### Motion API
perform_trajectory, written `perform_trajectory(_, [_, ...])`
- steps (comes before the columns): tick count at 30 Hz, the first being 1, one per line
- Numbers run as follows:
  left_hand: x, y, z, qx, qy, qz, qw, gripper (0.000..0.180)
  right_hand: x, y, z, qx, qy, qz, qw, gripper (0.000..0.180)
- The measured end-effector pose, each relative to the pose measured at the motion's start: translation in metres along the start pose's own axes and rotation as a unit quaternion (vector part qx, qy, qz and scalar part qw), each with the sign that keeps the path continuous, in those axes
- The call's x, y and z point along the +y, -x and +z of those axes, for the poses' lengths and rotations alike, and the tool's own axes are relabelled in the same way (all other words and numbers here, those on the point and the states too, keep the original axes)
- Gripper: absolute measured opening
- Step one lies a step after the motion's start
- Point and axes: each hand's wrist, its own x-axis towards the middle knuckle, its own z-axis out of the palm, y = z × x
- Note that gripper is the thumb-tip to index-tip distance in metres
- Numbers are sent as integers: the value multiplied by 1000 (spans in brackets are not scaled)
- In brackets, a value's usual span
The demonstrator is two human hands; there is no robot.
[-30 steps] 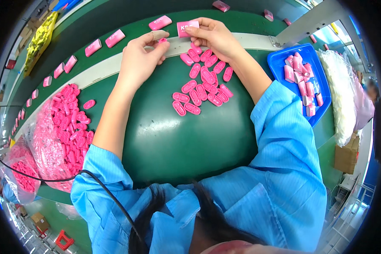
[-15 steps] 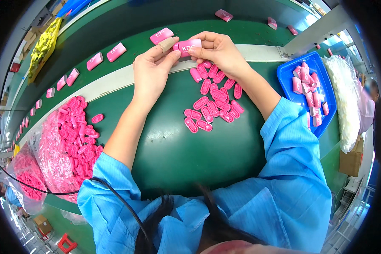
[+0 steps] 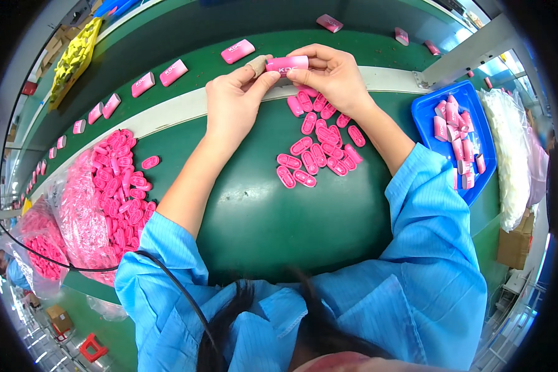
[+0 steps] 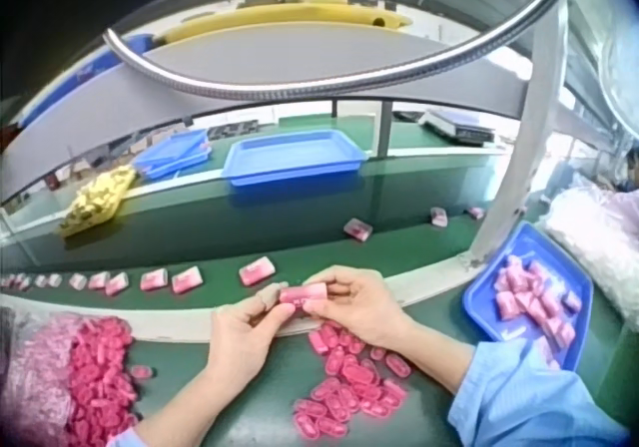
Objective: The person assembles pink plastic capsule components by hand. They pick up two halves from a pile on a green table, press them together to form a complete capsule, and place the finished unit into a blue tray. The process is repeated continuously throughout the video.
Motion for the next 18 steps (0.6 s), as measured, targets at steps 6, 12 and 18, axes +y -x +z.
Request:
perform_trajectory(6, [18,17,8,19,-237,109,965,35,-3,4,6,20,67,-24,997,29])
perform_trajectory(12, [9,6,7,9,-245,154,957,52,8,-27,-2,-1,69,-23,997,28])
perform_trajectory(18, [17,8,-9,-190,-217,300,910,31,35,-103,-23,36,384,-22,923,39])
